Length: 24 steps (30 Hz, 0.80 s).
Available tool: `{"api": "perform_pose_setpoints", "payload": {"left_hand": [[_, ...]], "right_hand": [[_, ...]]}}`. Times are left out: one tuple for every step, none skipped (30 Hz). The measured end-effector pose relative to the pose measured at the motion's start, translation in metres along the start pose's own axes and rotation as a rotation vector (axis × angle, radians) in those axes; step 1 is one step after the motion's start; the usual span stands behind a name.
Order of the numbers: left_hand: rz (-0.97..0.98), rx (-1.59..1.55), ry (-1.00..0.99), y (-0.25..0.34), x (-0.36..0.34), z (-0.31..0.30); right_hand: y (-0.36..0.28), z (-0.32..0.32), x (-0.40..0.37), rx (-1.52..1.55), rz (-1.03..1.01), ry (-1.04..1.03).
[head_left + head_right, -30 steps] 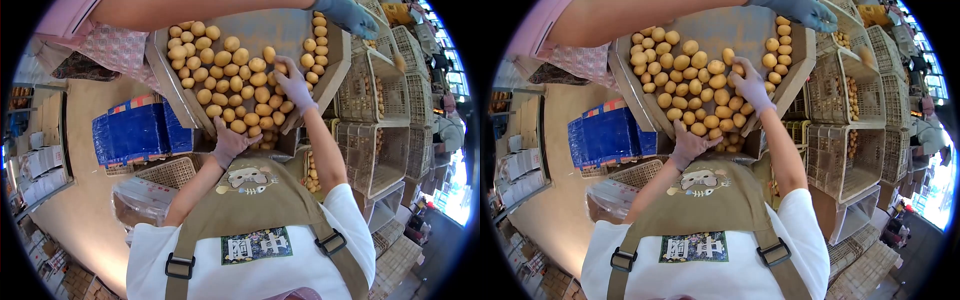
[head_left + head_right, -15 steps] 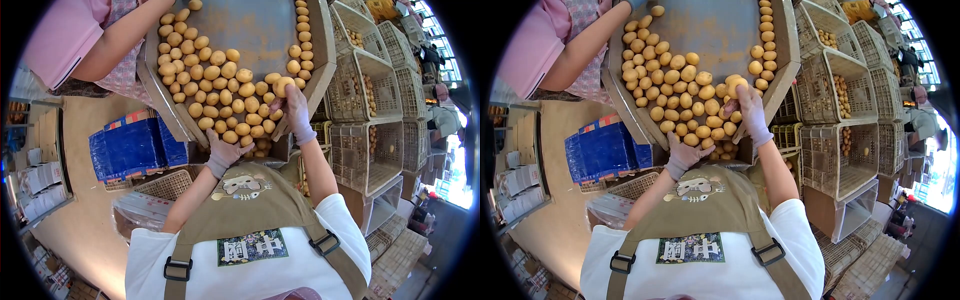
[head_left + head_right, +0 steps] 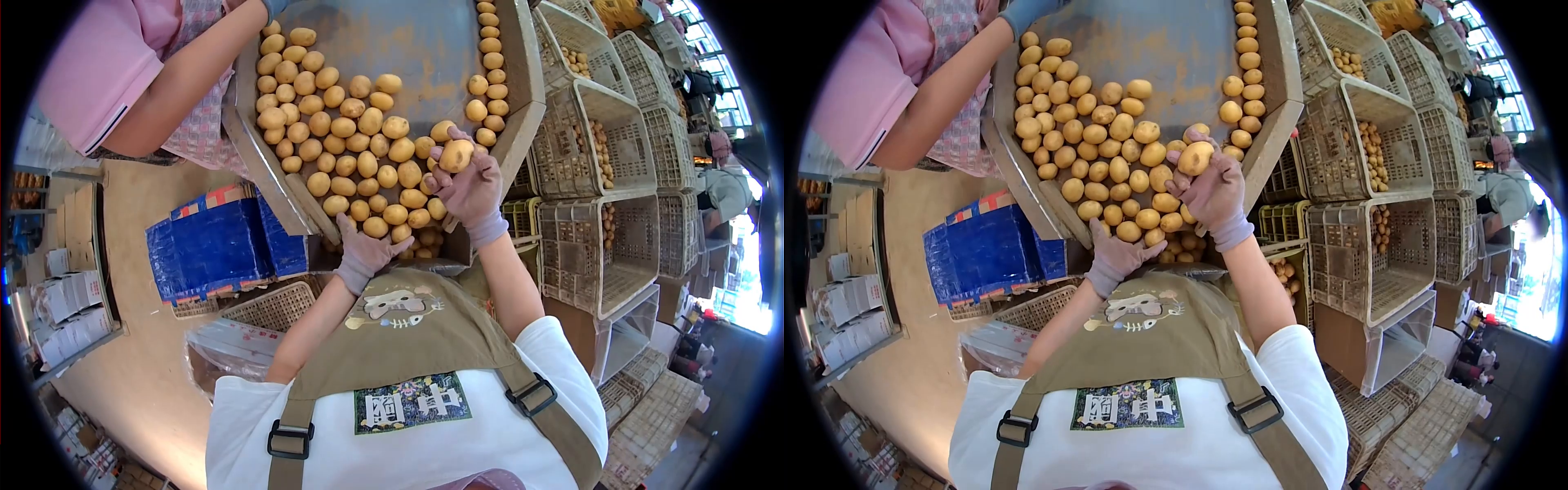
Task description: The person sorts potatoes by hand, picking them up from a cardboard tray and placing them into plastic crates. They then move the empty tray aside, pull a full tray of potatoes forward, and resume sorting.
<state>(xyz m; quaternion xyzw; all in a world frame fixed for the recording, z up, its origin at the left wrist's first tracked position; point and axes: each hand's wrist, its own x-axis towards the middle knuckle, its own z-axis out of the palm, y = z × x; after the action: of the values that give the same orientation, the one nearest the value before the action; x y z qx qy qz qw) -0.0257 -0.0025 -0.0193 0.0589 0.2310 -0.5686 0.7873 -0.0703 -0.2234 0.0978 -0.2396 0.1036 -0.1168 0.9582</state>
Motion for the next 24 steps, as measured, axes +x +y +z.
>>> {"api": "perform_pose_setpoints", "payload": {"left_hand": [[0.003,0.005,0.008,0.0,-0.001,0.0],[0.006,0.01,0.016,0.0,-0.002,0.001],[0.008,0.008,-0.009,-0.001,-0.002,0.0],[0.009,0.006,-0.035,-0.001,-0.003,-0.001],[0.009,0.004,-0.063,-0.001,-0.003,-0.002],[0.019,0.019,-0.096,-0.001,-0.005,-0.002],[0.026,0.034,-0.132,-0.001,-0.005,-0.003],[0.03,0.048,-0.171,-0.001,-0.005,-0.003],[0.02,0.034,-0.155,-0.001,-0.005,-0.001],[0.031,0.042,-0.114,-0.001,-0.006,0.004],[0.016,0.027,-0.114,0.0,-0.006,0.005],[0.004,0.011,-0.112,0.0,-0.006,0.004],[-0.007,-0.019,-0.086,-0.002,-0.007,0.003],[-0.016,-0.048,-0.06,-0.002,-0.008,0.003],[-0.02,-0.076,-0.041,-0.001,-0.007,0.003],[-0.013,-0.028,-0.079,0.0,-0.005,0.003],[0.004,0.016,-0.118,0.002,-0.002,0.002],[0.022,0.054,-0.144,0.001,-0.004,-0.002],[0.024,0.044,-0.113,-0.001,-0.007,-0.002],[0.028,0.035,-0.082,-0.001,-0.005,0.004],[0.035,0.039,-0.068,-0.002,-0.006,0.007],[0.025,0.014,-0.11,0.0,-0.004,0.002],[0.036,0.023,-0.141,0.0,-0.005,0.0],[0.046,0.035,-0.175,0.0,-0.005,0.001]], "right_hand": [[-0.001,0.002,0.0,-0.003,-0.001,0.008],[-0.002,0.004,-0.001,-0.006,-0.002,0.016],[-0.003,0.006,-0.001,0.019,-0.006,0.01],[-0.005,0.008,-0.001,0.044,-0.01,0.003],[-0.007,0.01,-0.001,0.067,-0.016,-0.004],[-0.008,0.016,-0.002,-0.165,-0.064,0.083],[-0.009,0.027,-0.002,-0.399,-0.115,0.171],[-0.01,0.038,-0.004,-0.634,-0.169,0.261],[-0.006,0.05,-0.01,-0.965,-0.385,0.159],[-0.024,0.063,-0.006,-1.622,-0.944,-0.188],[-0.051,0.077,-0.005,-1.953,-1.07,-0.347],[-0.08,0.08,-0.004,-2.278,-1.18,-0.526],[-0.111,0.045,0.011,-2.364,-1.143,-0.321],[-0.134,0.001,0.026,-2.409,-1.224,0.342],[-0.162,-0.001,0.03,-2.349,-1.258,0.636],[-0.177,0.01,0.035,-2.262,-1.285,0.918],[-0.175,0.016,0.035,-2.17,-1.198,0.759],[-0.161,0.023,0.023,-2.075,-1.09,0.604],[-0.144,0.025,0.006,-1.972,-0.962,0.467],[-0.125,0.005,-0.007,-2.222,-0.774,0.389],[-0.099,0.013,-0.02,-2.267,-0.82,0.083],[-0.073,0.011,-0.033,-2.297,-0.818,-0.031],[-0.048,0.012,-0.04,-2.277,-0.727,-0.087],[-0.029,0.008,-0.049,-2.388,-0.498,-0.156]]}}
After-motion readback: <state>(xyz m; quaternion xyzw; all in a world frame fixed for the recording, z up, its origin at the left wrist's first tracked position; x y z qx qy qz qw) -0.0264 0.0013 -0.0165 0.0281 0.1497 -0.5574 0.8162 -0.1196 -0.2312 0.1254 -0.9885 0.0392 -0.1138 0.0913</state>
